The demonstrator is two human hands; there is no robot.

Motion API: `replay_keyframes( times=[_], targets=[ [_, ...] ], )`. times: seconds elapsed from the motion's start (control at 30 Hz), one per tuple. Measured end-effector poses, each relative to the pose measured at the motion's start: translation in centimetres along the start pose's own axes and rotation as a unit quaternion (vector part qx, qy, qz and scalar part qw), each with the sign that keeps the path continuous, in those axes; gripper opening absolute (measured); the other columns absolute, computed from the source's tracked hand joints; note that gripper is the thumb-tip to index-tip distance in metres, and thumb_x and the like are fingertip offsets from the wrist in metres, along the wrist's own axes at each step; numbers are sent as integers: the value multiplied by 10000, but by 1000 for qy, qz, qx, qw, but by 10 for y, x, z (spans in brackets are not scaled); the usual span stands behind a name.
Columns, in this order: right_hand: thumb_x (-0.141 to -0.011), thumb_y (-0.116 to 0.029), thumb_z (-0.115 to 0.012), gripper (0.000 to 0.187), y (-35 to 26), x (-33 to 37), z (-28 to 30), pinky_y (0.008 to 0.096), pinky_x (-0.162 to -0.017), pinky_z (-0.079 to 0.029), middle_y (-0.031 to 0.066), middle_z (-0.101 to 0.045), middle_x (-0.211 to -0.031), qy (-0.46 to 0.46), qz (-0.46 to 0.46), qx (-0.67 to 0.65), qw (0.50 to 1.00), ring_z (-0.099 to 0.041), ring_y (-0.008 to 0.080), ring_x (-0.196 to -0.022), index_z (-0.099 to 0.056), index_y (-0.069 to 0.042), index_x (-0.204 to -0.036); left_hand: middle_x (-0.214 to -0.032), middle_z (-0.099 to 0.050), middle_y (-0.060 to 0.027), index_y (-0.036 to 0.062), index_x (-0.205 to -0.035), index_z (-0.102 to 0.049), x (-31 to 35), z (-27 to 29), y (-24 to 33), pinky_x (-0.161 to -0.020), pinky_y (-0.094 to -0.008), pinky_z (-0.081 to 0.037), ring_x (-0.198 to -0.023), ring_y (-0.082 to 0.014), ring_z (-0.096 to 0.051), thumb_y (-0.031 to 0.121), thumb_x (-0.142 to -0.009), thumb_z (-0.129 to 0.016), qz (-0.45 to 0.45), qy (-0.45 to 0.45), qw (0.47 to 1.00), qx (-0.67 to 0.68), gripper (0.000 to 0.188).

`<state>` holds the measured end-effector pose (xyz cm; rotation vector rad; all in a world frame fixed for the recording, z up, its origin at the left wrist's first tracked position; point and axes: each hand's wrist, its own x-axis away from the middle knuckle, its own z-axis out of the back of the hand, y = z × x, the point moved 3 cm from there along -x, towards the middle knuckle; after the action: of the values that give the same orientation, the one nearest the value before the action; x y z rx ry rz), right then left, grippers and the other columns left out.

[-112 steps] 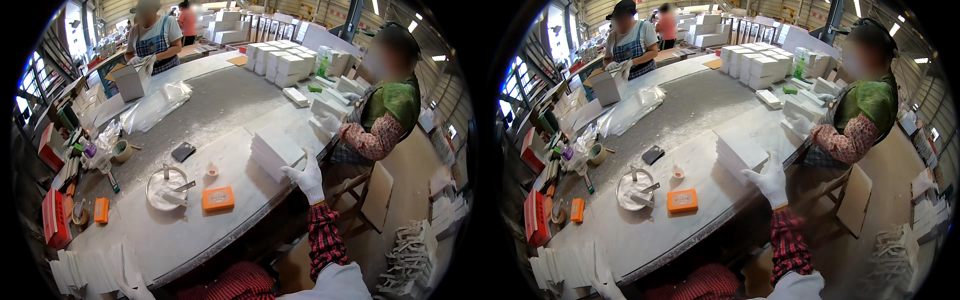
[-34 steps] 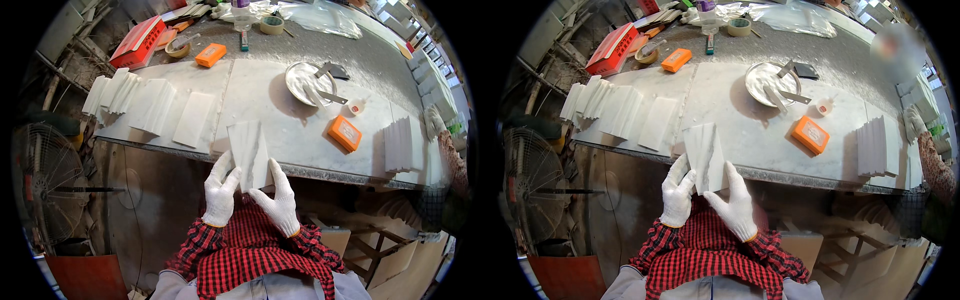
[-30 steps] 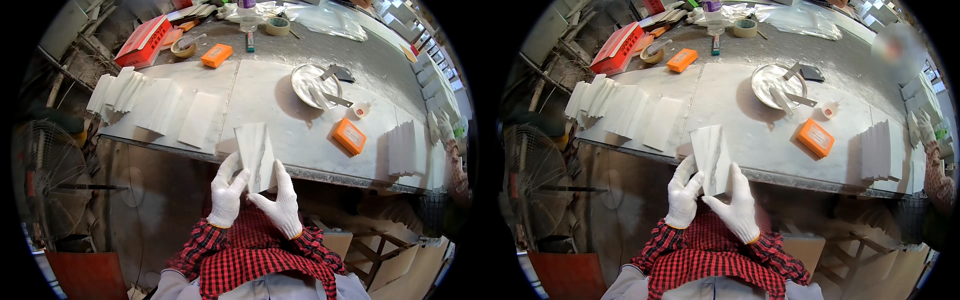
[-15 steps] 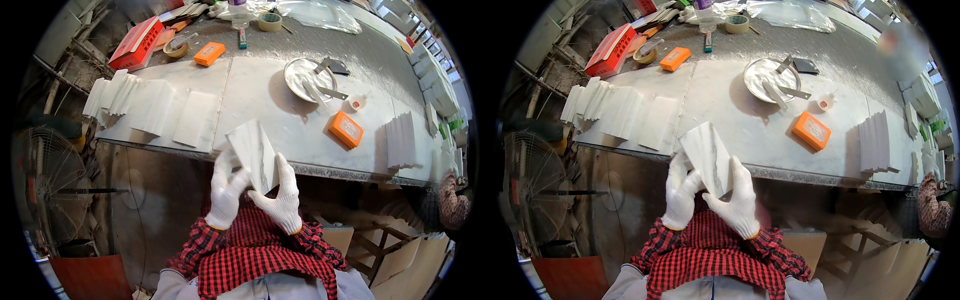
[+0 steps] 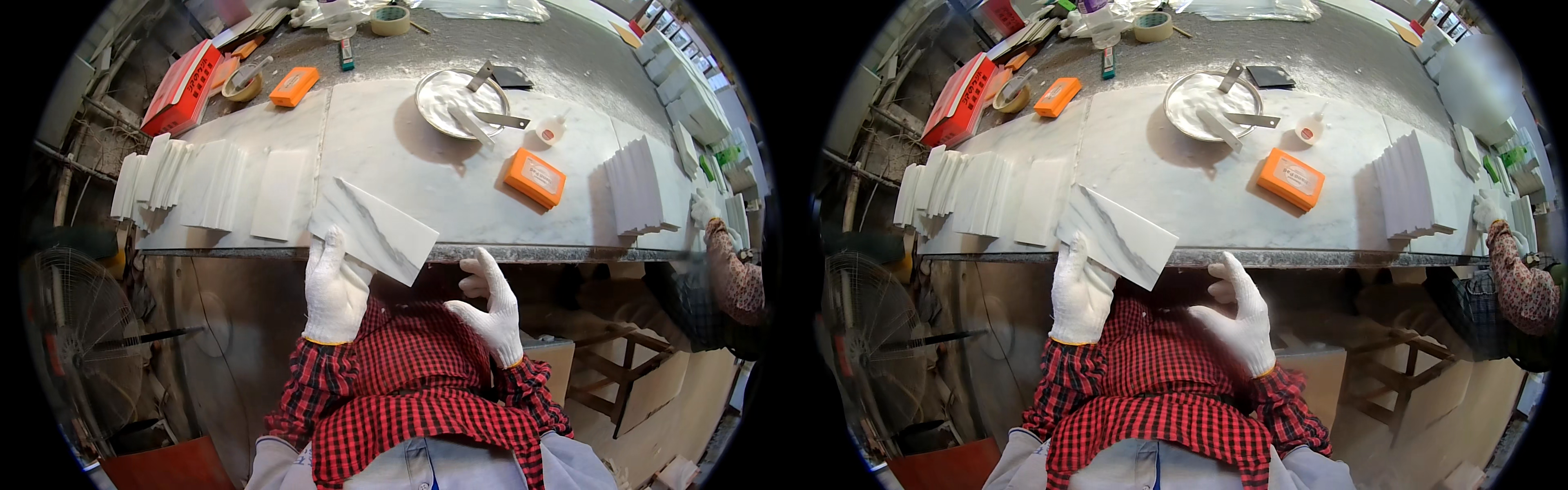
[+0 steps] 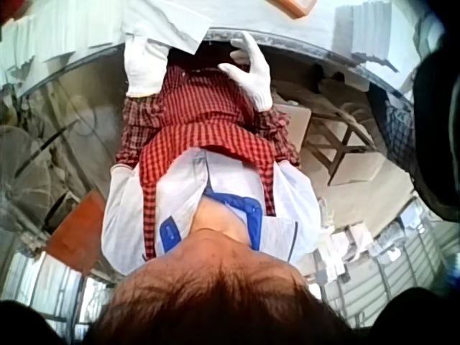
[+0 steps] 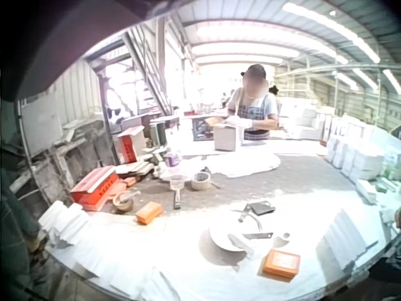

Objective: The person picks up white foam blocks, applies a white paste to edges using a metal spreader, and smooths the edges with an orange sanding block. The person stacks finished blocks on the table while coworkers work nearby.

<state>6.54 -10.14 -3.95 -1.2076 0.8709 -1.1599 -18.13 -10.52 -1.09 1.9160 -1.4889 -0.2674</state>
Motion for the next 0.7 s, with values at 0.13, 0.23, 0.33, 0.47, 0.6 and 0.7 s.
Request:
replay_keyframes(
  times=[0.13,0.23,0.33,0.47,0.6,0.7],
  targets=[
    [-711,-185,-954,915,-16,-5,-9,435,-1054,-521,193,-628,-1383,73,216,160,961,-617,329,-1219,-534,-22,-1507,-1576,-453,-113,113,-1614,-332,5,-5,-10,-1207,-535,-401,-1450,-309,-465,223,-1107,-546,13,-15,1000,-21,562],
    [-611,-271,-988,986,-43,-10,-18,494,-1129,-449,232,-526,-1484,64,278,258,923,-503,406,-1358,-551,-12,-1457,-1583,-446,-123,101,-1622,-313,15,-20,-21,-1210,-537,-395,-1454,-322,-460,201,-1113,-521,32,-24,999,-32,559],
    [-593,-343,-1005,1187,-41,-11,-21,509,-1151,-421,246,-463,-1536,79,277,242,927,-456,423,-1395,-413,-7,-1565,-1589,-440,-124,102,-1631,-301,24,-27,-30,-1209,-539,-395,-1455,-325,-459,193,-1119,-496,71,-34,996,-31,555],
    [-628,-361,-1015,1279,-23,1,-6,461,-1179,-413,235,-460,-1554,116,200,111,967,-475,369,-1420,-308,34,-1618,-1598,-433,-118,107,-1638,-294,28,-28,-40,-1208,-540,-395,-1466,-326,-450,190,-1117,-496,83,-42,995,-21,564],
    [-640,-364,-1015,1284,-3,21,17,435,-1203,-401,214,-479,-1559,142,131,65,979,-496,326,-1440,-291,35,-1623,-1604,-428,-112,108,-1630,-312,33,-29,-45,-1206,-534,-402,-1468,-316,-451,187,-1112,-508,75,-45,996,-24,559],
    [-637,-453,-999,1283,-2,33,29,460,-1199,-392,209,-482,-1575,148,152,175,961,-494,342,-1439,-324,23,-1618,-1604,-428,-112,108,-1627,-312,36,-33,-49,-1206,-535,-404,-1467,-319,-451,185,-1115,-502,83,-50,995,-23,552]
  ],
)
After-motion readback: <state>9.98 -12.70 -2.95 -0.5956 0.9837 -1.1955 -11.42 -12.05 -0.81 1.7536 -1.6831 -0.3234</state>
